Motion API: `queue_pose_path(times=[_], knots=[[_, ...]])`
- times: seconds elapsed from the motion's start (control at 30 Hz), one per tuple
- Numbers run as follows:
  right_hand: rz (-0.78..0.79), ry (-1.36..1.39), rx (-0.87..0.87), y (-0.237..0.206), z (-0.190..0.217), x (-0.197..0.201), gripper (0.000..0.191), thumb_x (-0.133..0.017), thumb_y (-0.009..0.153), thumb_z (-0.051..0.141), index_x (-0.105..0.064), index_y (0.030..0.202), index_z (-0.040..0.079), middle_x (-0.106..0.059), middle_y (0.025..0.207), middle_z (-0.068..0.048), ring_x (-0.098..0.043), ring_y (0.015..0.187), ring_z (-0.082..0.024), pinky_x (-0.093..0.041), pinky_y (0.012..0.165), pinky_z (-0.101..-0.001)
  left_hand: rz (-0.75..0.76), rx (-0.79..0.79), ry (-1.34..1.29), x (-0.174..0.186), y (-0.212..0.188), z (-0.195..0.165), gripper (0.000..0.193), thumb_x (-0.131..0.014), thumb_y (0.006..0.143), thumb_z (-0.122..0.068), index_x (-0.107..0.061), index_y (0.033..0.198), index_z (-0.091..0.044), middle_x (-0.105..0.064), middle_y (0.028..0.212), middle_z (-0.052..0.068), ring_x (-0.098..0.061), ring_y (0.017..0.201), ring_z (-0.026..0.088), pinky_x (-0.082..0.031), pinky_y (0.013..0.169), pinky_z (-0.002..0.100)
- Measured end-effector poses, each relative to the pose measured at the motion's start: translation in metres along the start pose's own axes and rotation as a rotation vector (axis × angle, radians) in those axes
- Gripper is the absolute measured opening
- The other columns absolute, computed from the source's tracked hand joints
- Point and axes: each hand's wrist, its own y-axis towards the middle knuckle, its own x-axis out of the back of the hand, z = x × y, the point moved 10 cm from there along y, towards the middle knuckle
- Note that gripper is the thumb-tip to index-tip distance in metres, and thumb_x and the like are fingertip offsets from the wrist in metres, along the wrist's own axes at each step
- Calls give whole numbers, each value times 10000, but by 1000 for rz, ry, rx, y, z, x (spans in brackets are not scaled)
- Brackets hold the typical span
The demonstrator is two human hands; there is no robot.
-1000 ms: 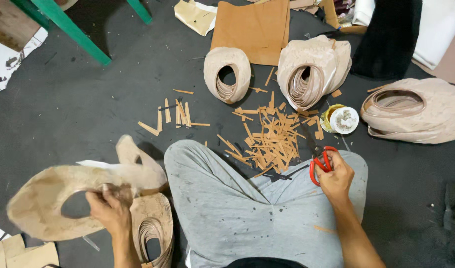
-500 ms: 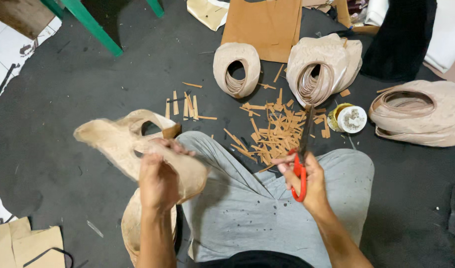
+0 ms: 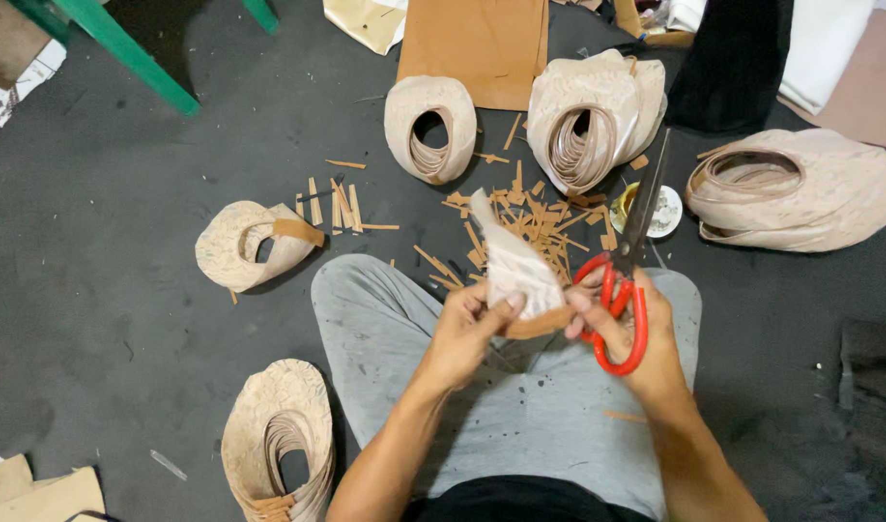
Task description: The person sits on the floor of a workshop and cuts tan strips from a sheet with red-handled scissors, trimming the strip edge flush along a band wrapped around a shoe upper component. They rotate the component as they cut, set finished pieces aside, and pick up the next piece, while other workers cut pieces nearby.
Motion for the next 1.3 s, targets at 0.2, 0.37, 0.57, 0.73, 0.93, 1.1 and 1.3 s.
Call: queue_pose_path(times=[0.2,0.37,0.57,0.73,0.93,1.1,1.3], knots=[[18,-148,-189,1,-41,28,250,-668,992,244,-567,946,20,-563,634,-42,-570,510,-125,-469,475,-286,-190,-86,-401,28,5,-31,292,-670,988,-117,-638,1247,16,-732,1168,90,-702,1046,166,-562,965,352],[151,-438,-316,-23,-50,19,245,-749,888,241,-652,1015,56,-565,636,-37,-517,512,-110,-427,475,-291,-235,-210,-265,17,3,-62,421,-742,880,48,-599,1274,5,-714,1189,84,-703,1069,159,-561,986,343],[114,-902,25,-29,1,5,564,-852,711,409,-639,1078,39,-647,720,-128,-610,588,-278,-470,544,-391,-293,-207,-278,20,4,-66,376,-756,878,50,-629,1232,37,-728,1168,118,-719,1028,172,-585,949,342],[-28,-1093,423,-36,44,-7,663,-884,590,497,-654,1039,67,-703,883,-111,-692,788,-344,-517,630,-440,-295,-229,-228,14,0,-70,394,-771,860,59,-628,1227,36,-730,1164,118,-719,1038,178,-585,954,344],[-101,-1171,530,-36,59,-11,615,-882,605,528,-681,955,64,-700,831,-105,-671,706,-326,-497,629,-423,-281,-200,-130,1,-5,-68,411,-780,844,55,-637,1229,28,-733,1157,113,-718,1036,178,-588,952,344],[-105,-1242,584,-36,66,-15,621,-881,575,548,-695,917,64,-701,761,-107,-640,610,-302,-437,572,-414,-319,-207,-146,4,-6,-66,401,-783,833,55,-638,1206,32,-738,1146,119,-723,1031,189,-593,946,352],[43,-1033,394,-29,44,-4,439,-867,670,422,-717,929,100,-700,667,-114,-646,589,-292,-456,566,-373,-288,-212,-171,8,-2,-70,446,-769,841,65,-595,1250,24,-716,1173,111,-713,1067,193,-586,968,346]])
